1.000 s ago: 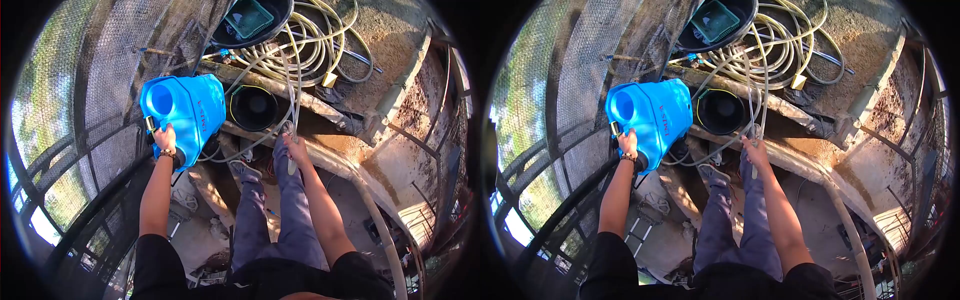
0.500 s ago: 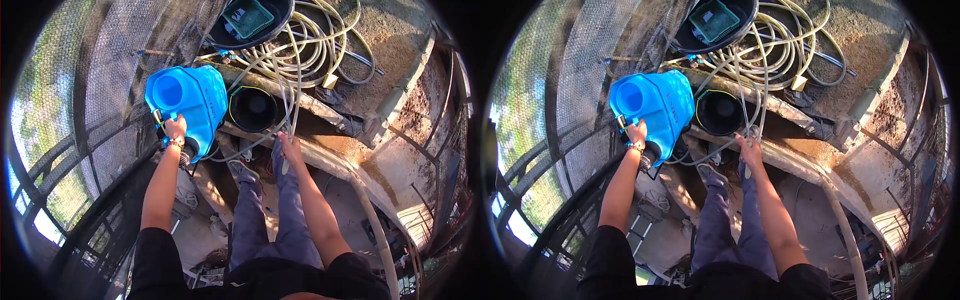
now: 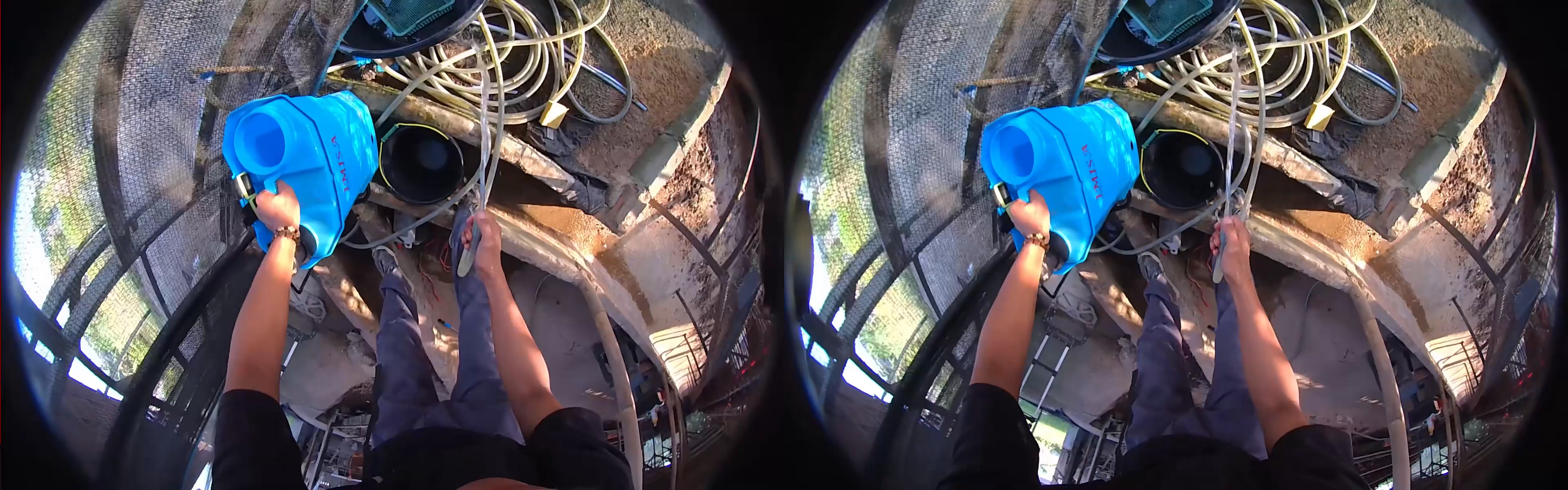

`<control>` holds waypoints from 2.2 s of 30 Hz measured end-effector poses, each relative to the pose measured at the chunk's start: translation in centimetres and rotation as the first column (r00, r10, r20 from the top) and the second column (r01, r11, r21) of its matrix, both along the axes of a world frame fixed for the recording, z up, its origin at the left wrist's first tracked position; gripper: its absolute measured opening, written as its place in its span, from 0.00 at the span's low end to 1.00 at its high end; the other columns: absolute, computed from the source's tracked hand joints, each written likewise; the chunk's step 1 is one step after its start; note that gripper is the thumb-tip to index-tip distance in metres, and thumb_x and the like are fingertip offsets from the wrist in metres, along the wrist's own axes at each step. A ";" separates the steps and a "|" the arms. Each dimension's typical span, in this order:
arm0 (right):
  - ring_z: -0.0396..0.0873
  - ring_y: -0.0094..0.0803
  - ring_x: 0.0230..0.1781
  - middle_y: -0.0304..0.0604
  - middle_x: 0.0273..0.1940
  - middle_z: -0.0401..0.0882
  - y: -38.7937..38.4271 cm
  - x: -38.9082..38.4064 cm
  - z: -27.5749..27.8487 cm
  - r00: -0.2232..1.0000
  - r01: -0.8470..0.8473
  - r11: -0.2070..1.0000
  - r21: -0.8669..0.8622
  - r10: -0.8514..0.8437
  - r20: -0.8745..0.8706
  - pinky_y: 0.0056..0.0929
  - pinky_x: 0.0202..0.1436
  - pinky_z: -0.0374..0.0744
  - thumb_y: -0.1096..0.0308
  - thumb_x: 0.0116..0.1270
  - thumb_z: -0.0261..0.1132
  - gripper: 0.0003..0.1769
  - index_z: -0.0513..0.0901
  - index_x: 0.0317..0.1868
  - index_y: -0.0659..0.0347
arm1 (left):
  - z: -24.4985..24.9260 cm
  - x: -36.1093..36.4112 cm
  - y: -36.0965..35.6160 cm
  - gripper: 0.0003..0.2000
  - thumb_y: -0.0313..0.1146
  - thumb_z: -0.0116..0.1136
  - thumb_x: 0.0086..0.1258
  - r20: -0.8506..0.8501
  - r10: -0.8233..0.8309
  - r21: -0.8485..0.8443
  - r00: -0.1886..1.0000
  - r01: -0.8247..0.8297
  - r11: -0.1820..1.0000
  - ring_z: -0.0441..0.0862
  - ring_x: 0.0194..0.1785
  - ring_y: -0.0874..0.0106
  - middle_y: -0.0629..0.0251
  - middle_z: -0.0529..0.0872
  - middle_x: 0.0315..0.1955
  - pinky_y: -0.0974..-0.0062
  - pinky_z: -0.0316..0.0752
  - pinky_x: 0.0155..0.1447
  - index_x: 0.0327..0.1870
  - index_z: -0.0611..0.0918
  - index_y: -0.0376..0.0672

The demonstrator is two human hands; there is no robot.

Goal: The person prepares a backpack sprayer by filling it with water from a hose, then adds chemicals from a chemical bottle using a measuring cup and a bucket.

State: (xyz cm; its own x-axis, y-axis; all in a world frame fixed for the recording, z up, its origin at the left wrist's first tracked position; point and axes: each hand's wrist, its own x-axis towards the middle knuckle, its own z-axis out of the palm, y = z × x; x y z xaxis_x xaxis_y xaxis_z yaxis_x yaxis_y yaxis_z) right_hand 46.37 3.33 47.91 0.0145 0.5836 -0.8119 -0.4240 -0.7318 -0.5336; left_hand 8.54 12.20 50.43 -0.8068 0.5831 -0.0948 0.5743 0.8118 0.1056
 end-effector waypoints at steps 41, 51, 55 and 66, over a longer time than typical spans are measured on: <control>0.75 0.24 0.28 0.38 0.27 0.74 -4.0 -1.4 4.4 0.914 -0.364 0.926 0.105 0.333 0.231 0.24 0.32 0.75 0.49 0.78 0.53 0.25 0.77 0.33 0.64 | 1.1 -3.7 -2.4 0.24 0.46 0.68 0.59 0.201 -0.229 -0.055 0.953 0.244 0.968 0.85 0.41 0.42 0.37 0.85 0.32 0.54 0.79 0.46 0.37 0.81 0.27; 0.67 0.21 0.22 0.33 0.24 0.68 -4.4 -1.4 3.1 0.872 -0.461 0.883 0.088 0.433 0.229 0.22 0.28 0.68 0.41 0.79 0.47 0.27 0.73 0.35 0.57 | 6.4 -3.0 0.5 0.24 0.44 0.66 0.64 0.719 0.062 -0.240 0.692 0.163 0.957 0.86 0.40 0.70 0.58 0.88 0.39 0.72 0.76 0.37 0.52 0.76 0.35; 0.66 0.22 0.25 0.34 0.23 0.68 -4.7 -2.1 3.1 0.931 -0.345 0.938 0.021 0.339 0.139 0.26 0.29 0.66 0.45 0.79 0.49 0.26 0.73 0.35 0.61 | 4.8 -3.3 -1.6 0.13 0.33 0.55 0.76 0.795 -0.257 0.018 0.550 0.402 0.916 0.87 0.32 0.68 0.51 0.88 0.34 0.70 0.78 0.35 0.48 0.74 0.29; 0.75 0.41 0.22 0.56 0.22 0.76 0.6 -2.8 8.9 0.553 -0.690 0.719 0.088 0.444 0.705 0.40 0.31 0.72 0.45 0.76 0.54 0.31 0.81 0.32 0.70 | 5.8 -7.4 -0.7 0.28 0.45 0.61 0.71 0.703 -0.353 -0.105 0.617 0.581 0.807 0.88 0.39 0.61 0.48 0.88 0.36 0.67 0.80 0.48 0.56 0.76 0.23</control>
State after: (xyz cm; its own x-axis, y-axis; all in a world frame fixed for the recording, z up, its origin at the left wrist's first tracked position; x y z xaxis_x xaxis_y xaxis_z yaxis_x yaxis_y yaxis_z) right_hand 43.53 3.95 56.81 -0.0150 0.8601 -0.5098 0.5199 -0.4288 -0.7388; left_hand 1.10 11.50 56.27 -0.1087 0.7105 -0.6953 0.7698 0.5027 0.3933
